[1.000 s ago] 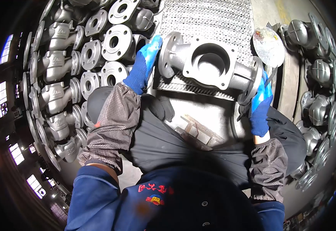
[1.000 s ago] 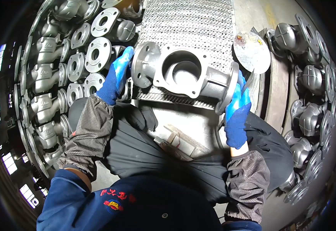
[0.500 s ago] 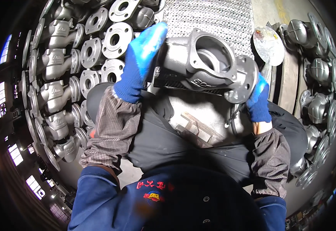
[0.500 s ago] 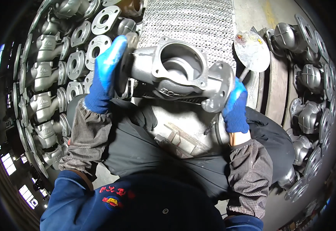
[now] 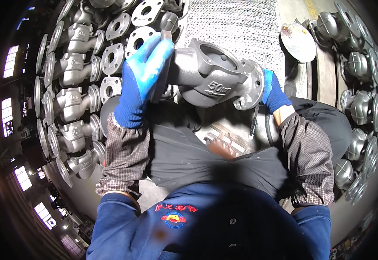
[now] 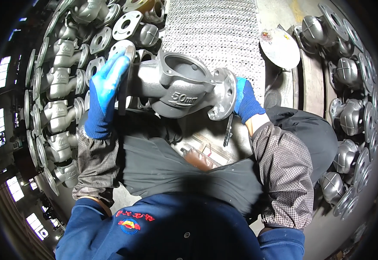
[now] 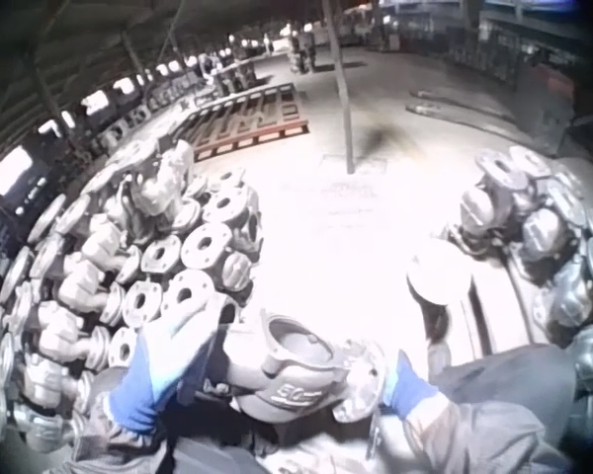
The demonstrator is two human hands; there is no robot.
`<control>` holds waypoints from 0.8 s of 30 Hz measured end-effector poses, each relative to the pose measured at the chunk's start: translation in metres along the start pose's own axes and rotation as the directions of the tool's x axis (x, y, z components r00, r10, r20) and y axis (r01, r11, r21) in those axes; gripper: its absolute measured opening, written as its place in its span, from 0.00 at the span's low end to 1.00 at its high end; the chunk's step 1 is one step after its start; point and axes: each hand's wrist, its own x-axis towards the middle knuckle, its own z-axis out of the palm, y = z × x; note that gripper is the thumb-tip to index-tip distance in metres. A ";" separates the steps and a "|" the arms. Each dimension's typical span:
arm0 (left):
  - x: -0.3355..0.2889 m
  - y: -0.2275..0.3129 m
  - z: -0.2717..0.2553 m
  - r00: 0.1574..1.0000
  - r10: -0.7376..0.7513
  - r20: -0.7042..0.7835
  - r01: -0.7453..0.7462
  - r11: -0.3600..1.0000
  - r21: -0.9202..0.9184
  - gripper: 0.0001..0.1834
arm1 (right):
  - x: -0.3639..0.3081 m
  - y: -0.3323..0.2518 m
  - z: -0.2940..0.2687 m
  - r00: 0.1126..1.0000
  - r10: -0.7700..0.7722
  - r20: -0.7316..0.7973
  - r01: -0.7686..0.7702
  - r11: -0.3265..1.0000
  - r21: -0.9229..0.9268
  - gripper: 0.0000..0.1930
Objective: The person holds and turns a metal casting, scraping residue from the interior and exterior surfaces with a tool. They move the casting to reach different sides, then pick up another casting from a pile and repeat the scraping process.
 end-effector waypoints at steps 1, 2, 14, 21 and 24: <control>0.002 0.001 -0.003 0.991 0.133 0.005 -0.132 0.978 0.159 0.26 | 0.000 0.003 0.001 0.998 -0.037 -0.045 0.039 0.998 0.053 0.17; 0.005 0.006 -0.003 0.995 0.099 0.025 -0.102 0.984 0.148 0.29 | 0.002 0.007 0.002 0.995 -0.059 -0.075 0.061 0.998 0.029 0.17; 0.025 0.023 0.019 0.919 -0.389 0.062 0.393 0.895 -0.211 0.32 | -0.003 0.045 0.014 0.978 -0.038 -0.206 0.014 0.993 -0.120 0.27; 0.004 -0.010 0.011 0.752 -0.657 0.062 0.588 0.625 -0.513 0.29 | -0.003 -0.020 0.039 0.794 0.608 -0.007 -0.082 0.119 0.989 0.20; -0.004 -0.016 0.009 0.731 -0.678 0.080 0.622 0.614 -0.485 0.30 | -0.014 -0.038 0.043 0.824 0.562 0.075 -0.034 -0.082 0.996 0.23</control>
